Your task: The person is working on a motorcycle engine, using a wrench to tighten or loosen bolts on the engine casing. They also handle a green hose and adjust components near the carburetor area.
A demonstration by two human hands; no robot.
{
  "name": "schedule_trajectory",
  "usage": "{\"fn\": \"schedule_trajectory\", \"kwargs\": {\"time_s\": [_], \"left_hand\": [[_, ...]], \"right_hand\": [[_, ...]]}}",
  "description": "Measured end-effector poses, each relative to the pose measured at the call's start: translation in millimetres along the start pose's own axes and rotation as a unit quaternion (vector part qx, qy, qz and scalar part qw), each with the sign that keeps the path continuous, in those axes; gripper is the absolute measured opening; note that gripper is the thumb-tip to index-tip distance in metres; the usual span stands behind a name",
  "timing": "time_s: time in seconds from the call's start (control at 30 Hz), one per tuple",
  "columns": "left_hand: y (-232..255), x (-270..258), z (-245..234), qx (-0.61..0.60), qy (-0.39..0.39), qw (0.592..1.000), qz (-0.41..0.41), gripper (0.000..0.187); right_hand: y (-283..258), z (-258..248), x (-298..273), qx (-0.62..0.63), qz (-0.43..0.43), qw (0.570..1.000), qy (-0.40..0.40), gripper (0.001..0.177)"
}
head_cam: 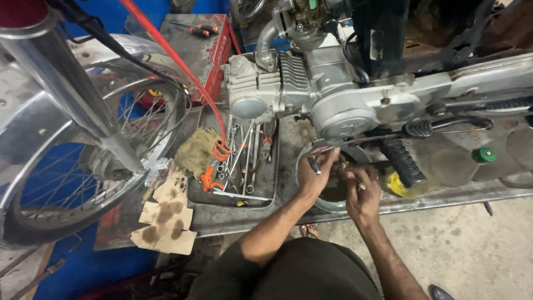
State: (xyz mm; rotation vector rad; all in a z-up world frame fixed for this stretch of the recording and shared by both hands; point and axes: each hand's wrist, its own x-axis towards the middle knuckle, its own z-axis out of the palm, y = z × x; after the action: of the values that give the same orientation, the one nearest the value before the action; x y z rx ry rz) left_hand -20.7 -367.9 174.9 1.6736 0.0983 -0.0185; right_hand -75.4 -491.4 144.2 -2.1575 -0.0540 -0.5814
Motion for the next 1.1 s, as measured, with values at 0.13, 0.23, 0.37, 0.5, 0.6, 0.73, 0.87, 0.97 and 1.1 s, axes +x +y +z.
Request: {"fn": "schedule_trajectory", "kwargs": {"time_s": [0.13,0.23,0.37,0.5,0.6,0.73,0.87,0.97,1.1], "left_hand": [[19,9,7,-0.283,0.007,0.958,0.04,0.015],[-10,21,12,-0.237,0.004,0.962,0.133,0.015],[4,24,9,-0.134,0.013,0.96,0.246,0.014],[21,13,10,-0.098,0.044,0.969,0.223,0.016],[12,11,15,-0.126,0.025,0.971,0.203,0.011],[-6,23,14,-0.159,0.021,0.964,0.212,0.011],[17,18,8,-0.081,0.046,0.971,0.221,0.016],[1,16,20,-0.118,0.033,0.978,0.171,0.017],[7,10,24,-0.191,0.026,0.97,0.15,0.015]], "right_hand": [[-31,-14,5,-0.007,0.03,1.0,-0.001,0.036],[-32,-10,-1,-0.008,0.071,0.997,-0.041,0.046],[23,7,-28,0.015,0.085,0.995,-0.05,0.042],[-7,1,-15,0.012,0.081,0.994,-0.066,0.045],[4,5,-17,0.037,0.093,0.992,-0.074,0.045],[-5,-3,-9,0.056,0.082,0.993,-0.066,0.044],[-18,-7,-3,0.052,0.065,0.994,-0.066,0.045],[-11,-7,-2,0.069,0.07,0.992,-0.075,0.052],[21,1,-8,0.069,0.077,0.992,-0.076,0.052]]}}
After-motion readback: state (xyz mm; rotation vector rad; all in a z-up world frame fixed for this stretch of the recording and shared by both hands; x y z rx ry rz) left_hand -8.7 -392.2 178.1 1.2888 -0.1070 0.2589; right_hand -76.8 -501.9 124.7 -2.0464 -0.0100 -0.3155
